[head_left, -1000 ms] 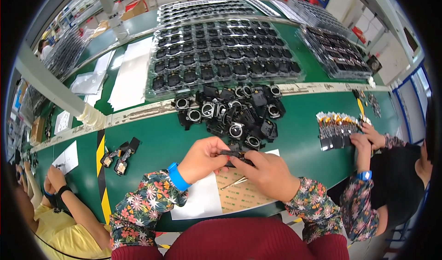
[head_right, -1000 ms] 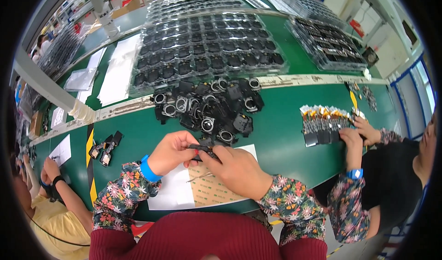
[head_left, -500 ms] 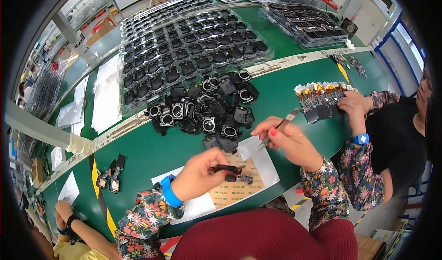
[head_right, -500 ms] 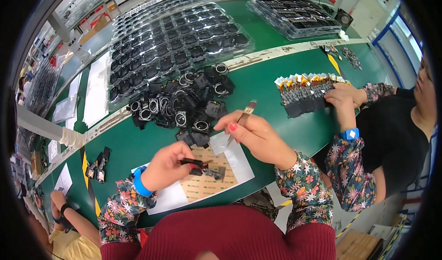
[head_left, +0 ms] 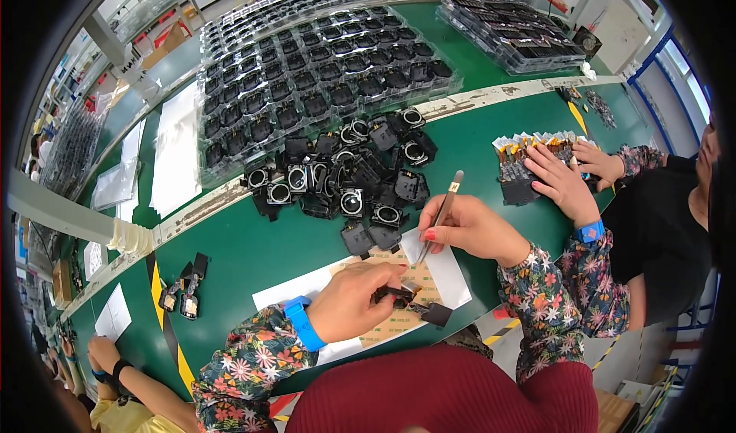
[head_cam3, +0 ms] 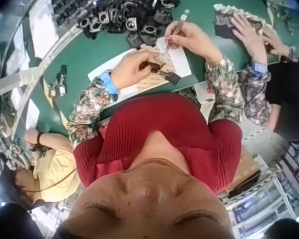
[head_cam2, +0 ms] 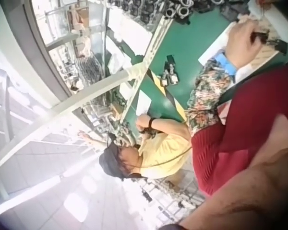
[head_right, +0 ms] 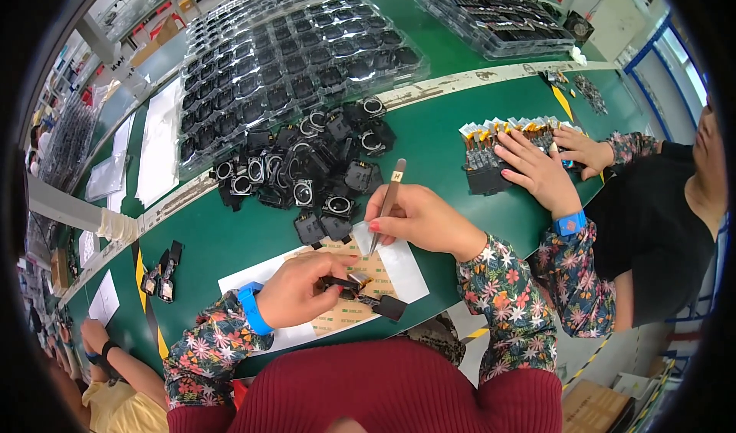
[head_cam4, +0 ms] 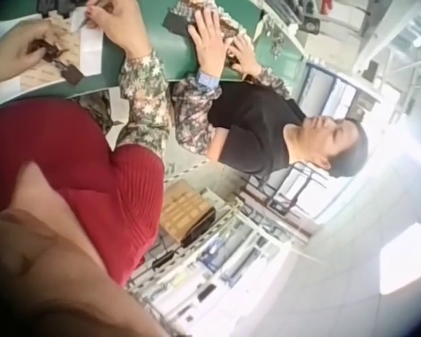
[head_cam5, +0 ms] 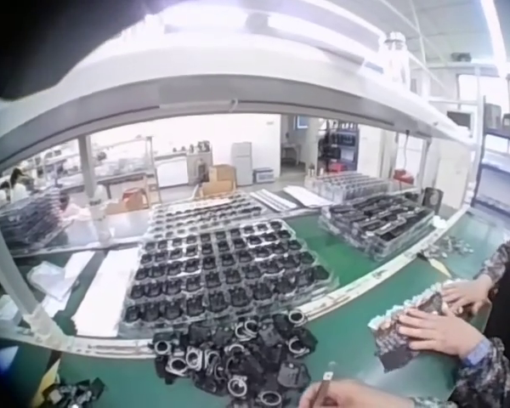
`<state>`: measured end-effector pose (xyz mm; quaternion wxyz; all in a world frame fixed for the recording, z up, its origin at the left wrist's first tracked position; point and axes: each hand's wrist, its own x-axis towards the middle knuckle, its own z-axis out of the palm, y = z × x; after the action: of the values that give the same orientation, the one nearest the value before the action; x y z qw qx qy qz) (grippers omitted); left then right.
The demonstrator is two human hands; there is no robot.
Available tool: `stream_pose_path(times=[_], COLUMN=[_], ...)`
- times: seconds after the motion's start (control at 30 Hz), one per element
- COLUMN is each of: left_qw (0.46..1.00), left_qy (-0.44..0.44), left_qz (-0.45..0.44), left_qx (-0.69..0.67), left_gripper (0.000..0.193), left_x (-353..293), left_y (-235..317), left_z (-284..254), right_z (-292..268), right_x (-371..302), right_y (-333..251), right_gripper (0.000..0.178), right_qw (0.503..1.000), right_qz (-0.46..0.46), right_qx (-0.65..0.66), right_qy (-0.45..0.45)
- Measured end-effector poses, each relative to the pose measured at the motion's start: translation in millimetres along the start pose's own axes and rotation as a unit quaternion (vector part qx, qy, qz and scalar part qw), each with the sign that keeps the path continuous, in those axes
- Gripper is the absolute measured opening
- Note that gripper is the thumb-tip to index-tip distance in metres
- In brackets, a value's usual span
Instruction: The person assembles small electronic components using a hand tool at a factory workbench.
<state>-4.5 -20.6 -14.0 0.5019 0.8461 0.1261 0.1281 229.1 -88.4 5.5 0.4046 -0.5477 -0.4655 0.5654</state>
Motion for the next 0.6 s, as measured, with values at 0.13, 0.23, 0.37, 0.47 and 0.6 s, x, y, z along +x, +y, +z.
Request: stream_pose_path(times=[0.13,0.23,0.37,0.47,0.6], left_qw=[1.000,0.999,0.999,0.998,0.975], left_qy=[-0.002,0.006,0.006,0.011,0.034], left_qz=[0.015,0.022,0.038,0.039,-0.119], left_qx=[0.021,0.034,0.038,0.039,-0.184], left_gripper=[0.014,0.014,0.015,0.014,0.012], left_x=[2.5,2.9,5.9,3.5,-2.3], left_y=[2.0,0.6,1.0,-3.6,2.5], left_z=[0.5,2.0,3.0,1.3,0.3], right_z=[-0.1,-2.6,-9.5,-12.8,10.0], right_x=[4.7,8.6,0.2,-1.7,-6.5], right_y=[2.7,6.4,8.3,8.7,0.4], right_gripper=[0.009,0.009,0.009,0.012,0.016], right_qw=[1.000,0.999,0.985,0.973,0.937], right_qz=[-0.015,0.009,0.036,0.004,-0.082], right_qx=[0.001,0.047,0.166,0.219,0.311], right_qy=[-0.006,-0.009,0.032,0.073,0.136])
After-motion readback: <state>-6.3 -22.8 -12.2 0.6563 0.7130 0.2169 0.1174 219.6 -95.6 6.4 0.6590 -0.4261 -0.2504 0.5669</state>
